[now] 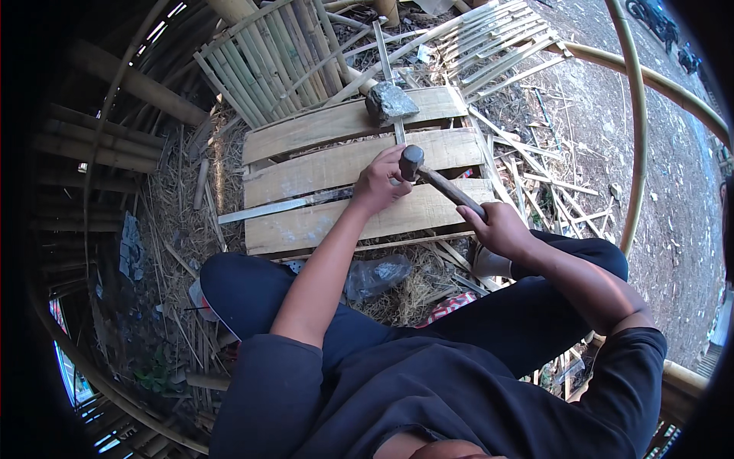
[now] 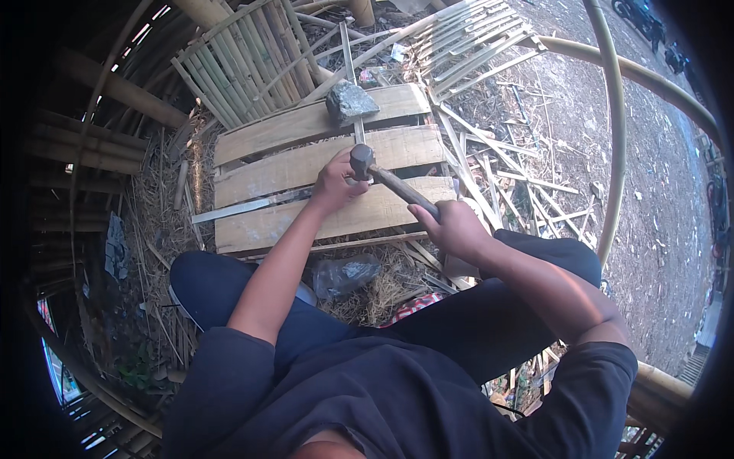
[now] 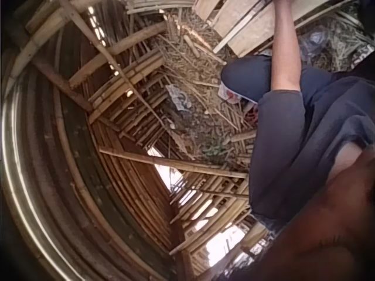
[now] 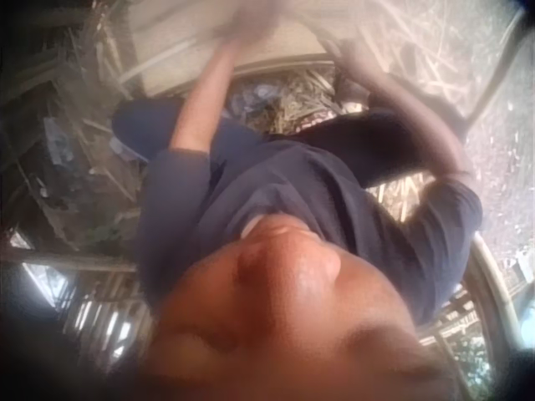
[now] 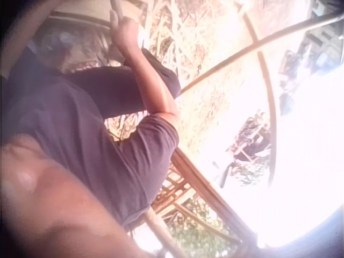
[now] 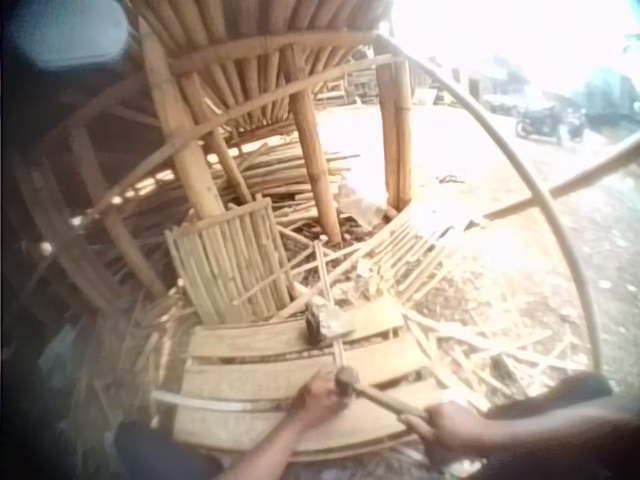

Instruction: The person hammers a nail into a wooden slat by hand using a hammer while sitting on the ground.

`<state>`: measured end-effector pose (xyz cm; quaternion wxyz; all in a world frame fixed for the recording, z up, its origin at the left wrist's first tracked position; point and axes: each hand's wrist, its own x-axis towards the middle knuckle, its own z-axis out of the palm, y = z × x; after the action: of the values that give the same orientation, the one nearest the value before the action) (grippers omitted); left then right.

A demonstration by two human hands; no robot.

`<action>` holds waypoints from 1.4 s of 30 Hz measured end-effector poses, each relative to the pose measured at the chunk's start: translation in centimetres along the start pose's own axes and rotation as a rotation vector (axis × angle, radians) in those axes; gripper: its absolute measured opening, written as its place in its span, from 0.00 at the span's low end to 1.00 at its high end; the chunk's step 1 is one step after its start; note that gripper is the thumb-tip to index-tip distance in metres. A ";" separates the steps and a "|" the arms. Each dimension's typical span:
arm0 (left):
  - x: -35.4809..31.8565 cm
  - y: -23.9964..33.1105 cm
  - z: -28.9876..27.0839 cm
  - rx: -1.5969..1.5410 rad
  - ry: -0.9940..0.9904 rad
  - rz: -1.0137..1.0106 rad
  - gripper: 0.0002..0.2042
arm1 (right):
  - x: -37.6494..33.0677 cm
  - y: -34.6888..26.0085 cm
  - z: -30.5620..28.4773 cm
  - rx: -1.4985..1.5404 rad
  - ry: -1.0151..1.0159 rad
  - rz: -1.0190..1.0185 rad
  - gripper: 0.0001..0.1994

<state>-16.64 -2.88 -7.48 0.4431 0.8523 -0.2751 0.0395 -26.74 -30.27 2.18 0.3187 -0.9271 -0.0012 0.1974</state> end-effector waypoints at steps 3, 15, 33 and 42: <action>-0.3 -0.6 0.0 0.026 -0.009 0.064 0.14 | 0.1 -0.1 -0.1 -0.034 -0.052 0.016 0.33; -0.2 0.8 0.0 -0.082 0.009 -0.126 0.31 | -0.1 -0.6 -0.9 -0.074 -0.036 -0.067 0.34; 0.0 -0.1 0.1 -0.039 0.030 0.023 0.06 | 0.2 0.5 -0.7 -0.068 0.008 -0.074 0.31; -0.1 -0.1 0.1 -0.007 0.042 0.020 0.05 | 0.5 0.3 -1.3 -0.052 -0.036 -0.009 0.35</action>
<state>-16.69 -2.87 -7.63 0.4511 0.8469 -0.2747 0.0608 -25.85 -31.16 2.74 0.2954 -0.9314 -0.0162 0.2123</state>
